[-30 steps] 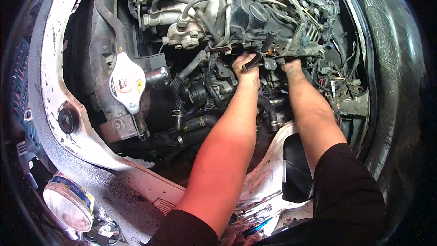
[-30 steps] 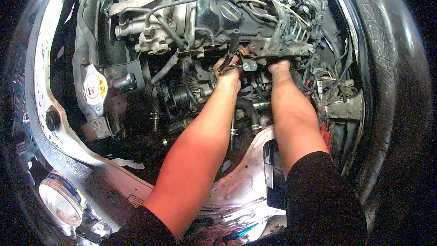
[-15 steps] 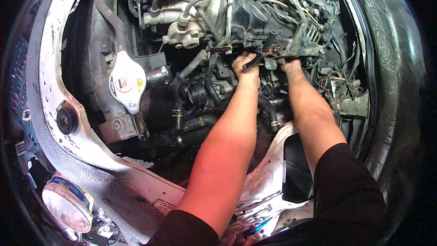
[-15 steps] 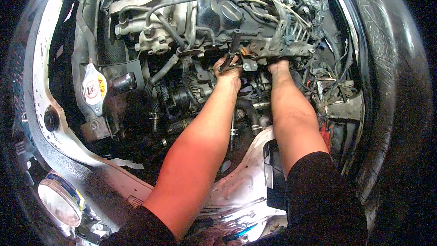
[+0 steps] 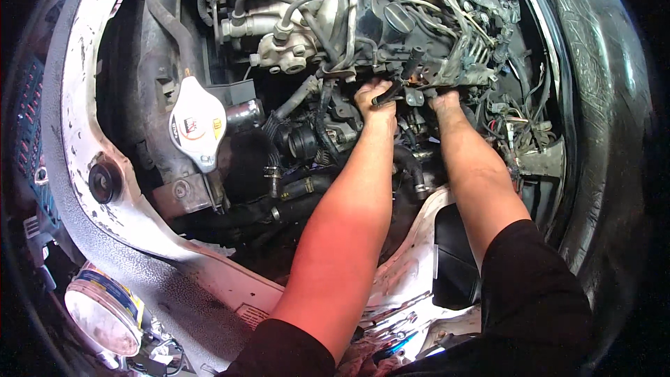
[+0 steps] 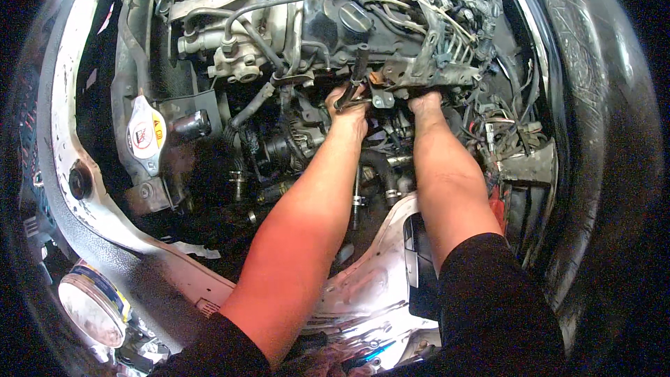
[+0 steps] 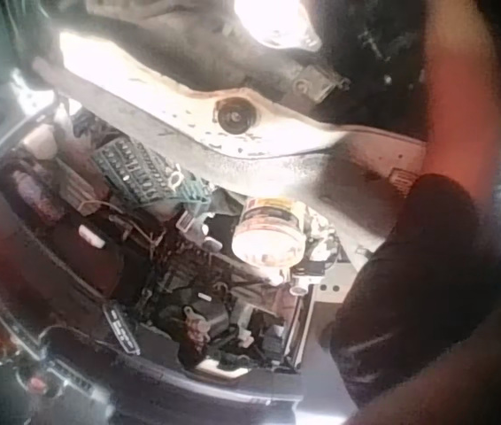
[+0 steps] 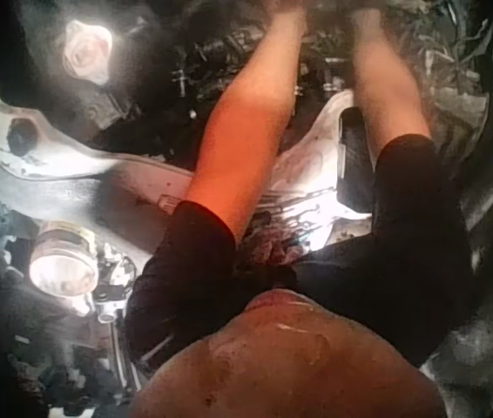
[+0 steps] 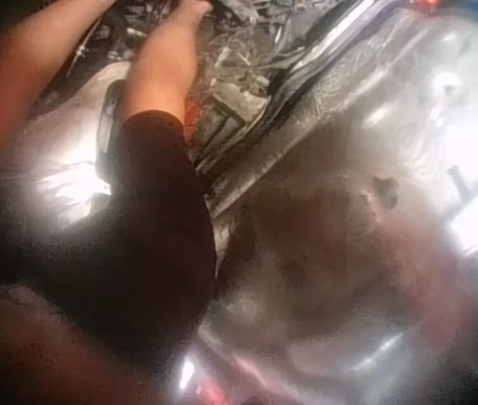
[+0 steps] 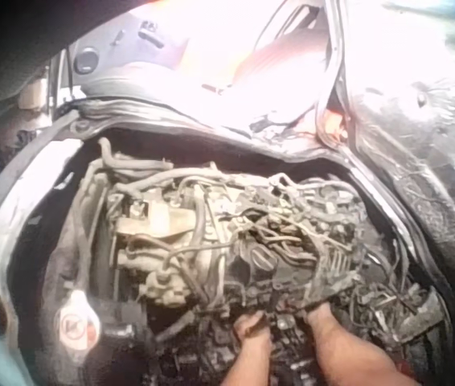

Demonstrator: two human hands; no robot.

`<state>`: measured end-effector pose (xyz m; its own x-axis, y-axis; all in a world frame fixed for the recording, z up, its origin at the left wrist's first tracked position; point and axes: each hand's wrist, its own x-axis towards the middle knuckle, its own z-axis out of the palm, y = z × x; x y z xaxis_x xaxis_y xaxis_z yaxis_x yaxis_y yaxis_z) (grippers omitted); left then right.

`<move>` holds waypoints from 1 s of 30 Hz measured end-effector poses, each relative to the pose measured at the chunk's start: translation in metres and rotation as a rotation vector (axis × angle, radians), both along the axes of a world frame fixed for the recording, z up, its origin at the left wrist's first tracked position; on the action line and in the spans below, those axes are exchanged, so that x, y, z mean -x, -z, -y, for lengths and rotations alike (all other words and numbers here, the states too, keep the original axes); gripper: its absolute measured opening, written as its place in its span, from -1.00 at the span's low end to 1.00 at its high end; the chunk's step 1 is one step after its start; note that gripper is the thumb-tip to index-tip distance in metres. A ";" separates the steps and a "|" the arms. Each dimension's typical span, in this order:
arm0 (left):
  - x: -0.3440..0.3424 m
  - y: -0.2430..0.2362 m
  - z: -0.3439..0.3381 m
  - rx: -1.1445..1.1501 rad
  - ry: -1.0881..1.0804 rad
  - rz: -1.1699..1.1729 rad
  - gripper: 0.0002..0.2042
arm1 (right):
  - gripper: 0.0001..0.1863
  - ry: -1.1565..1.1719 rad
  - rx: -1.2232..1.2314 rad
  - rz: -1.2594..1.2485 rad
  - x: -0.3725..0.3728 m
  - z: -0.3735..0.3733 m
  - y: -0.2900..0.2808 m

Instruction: The person applies a line of white sealant to a black gasket before positioning the gasket and its metal housing into the engine compartment of a vehicle and tightening the bolts by hand.

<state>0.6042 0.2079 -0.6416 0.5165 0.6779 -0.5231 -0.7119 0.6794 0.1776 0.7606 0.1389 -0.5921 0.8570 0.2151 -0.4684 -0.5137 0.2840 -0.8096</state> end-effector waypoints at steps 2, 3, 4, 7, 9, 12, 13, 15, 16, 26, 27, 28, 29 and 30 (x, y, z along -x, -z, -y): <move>-0.004 -0.015 0.010 0.039 0.067 -0.038 -0.86 | -0.59 0.026 -0.065 0.042 -0.030 0.028 0.014; -0.002 -0.025 0.013 0.095 0.085 -0.056 -0.90 | -0.59 0.039 -0.060 0.046 -0.035 0.040 0.015; 0.002 -0.021 0.008 0.087 0.074 -0.063 -0.90 | -0.60 0.001 -0.047 0.052 -0.027 0.033 0.015; 0.003 -0.017 0.003 0.161 0.113 -0.068 -0.86 | -0.62 0.025 -0.016 0.053 -0.022 0.029 0.012; 0.000 -0.028 0.011 0.148 0.099 -0.118 -0.84 | -0.69 0.086 0.147 -0.004 -0.031 0.052 0.005; 0.015 0.010 -0.014 0.014 0.150 -0.216 -0.85 | -0.82 0.132 0.328 -0.223 -0.001 0.016 -0.013; 0.015 -0.008 -0.004 0.054 0.265 -0.253 -0.87 | -0.77 0.220 0.434 -0.318 -0.003 0.035 -0.024; 0.028 -0.051 0.000 0.133 0.468 -0.291 -0.89 | -0.83 0.288 0.408 -0.295 0.005 0.057 -0.041; 0.030 -0.049 -0.003 0.167 0.522 -0.306 -0.91 | -0.84 0.277 0.455 -0.286 0.007 0.056 -0.046; 0.043 -0.070 0.003 0.066 0.643 -0.519 -0.84 | -0.77 0.025 0.448 -0.382 0.026 0.058 -0.053; 0.043 -0.072 0.005 0.085 0.609 -0.519 -0.85 | -0.76 -0.035 0.443 -0.381 0.028 0.061 -0.059; 0.041 -0.066 0.004 0.071 0.617 -0.510 -0.86 | -0.75 -0.008 0.502 -0.329 0.034 0.057 -0.064; 0.040 -0.062 0.001 0.036 0.646 -0.525 -0.86 | -0.75 -0.082 0.476 -0.366 0.039 0.055 -0.076; 0.042 -0.057 0.000 0.060 0.663 -0.521 -0.86 | -0.77 -0.073 0.531 -0.289 0.047 0.049 -0.082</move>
